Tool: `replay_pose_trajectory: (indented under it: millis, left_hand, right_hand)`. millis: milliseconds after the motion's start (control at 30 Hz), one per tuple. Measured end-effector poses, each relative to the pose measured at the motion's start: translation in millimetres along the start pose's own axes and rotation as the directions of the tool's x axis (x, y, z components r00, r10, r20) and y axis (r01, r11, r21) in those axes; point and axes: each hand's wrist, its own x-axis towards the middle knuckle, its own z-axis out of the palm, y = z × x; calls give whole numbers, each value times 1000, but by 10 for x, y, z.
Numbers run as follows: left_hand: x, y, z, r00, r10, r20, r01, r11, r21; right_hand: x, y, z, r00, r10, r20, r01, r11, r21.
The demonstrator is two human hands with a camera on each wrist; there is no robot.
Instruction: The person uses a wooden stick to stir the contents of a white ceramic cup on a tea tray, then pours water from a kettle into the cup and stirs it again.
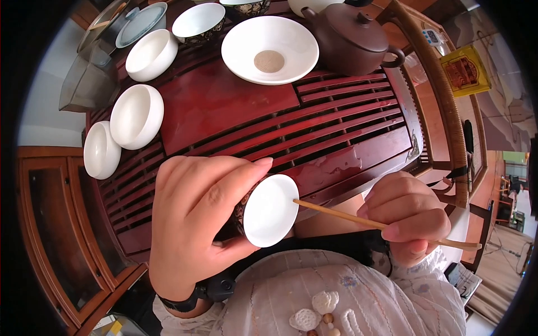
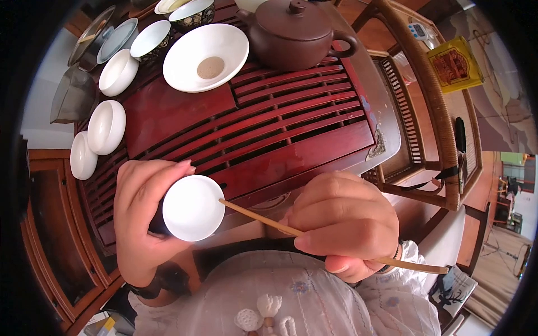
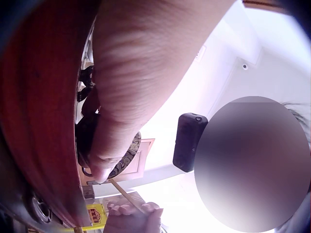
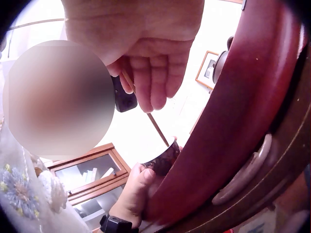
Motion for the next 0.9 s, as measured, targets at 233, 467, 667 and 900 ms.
replay_pose_trajectory:
  millis: [233,467,667,900]
  left_hand:
    - [-5,4,-5,1000,-9,1,9,1000,0]
    - [-2,14,-9,1000,-1,1,1,1000,-2]
    - [-7,5,-6,1000,-1,1,1,1000,-3]
    - [-2,15,-12,1000,8,-9,-8,1000,-7]
  right_hand:
    - [-92,-70,33,1000,18,15,-18,1000,-8]
    - [-121,-81,61,1000,-7,1,7,1000,8]
    - [-101,-115,49,997,22,69,-24,999,34]
    - [-72,-50,95,999,-29,-18,31,995,90]
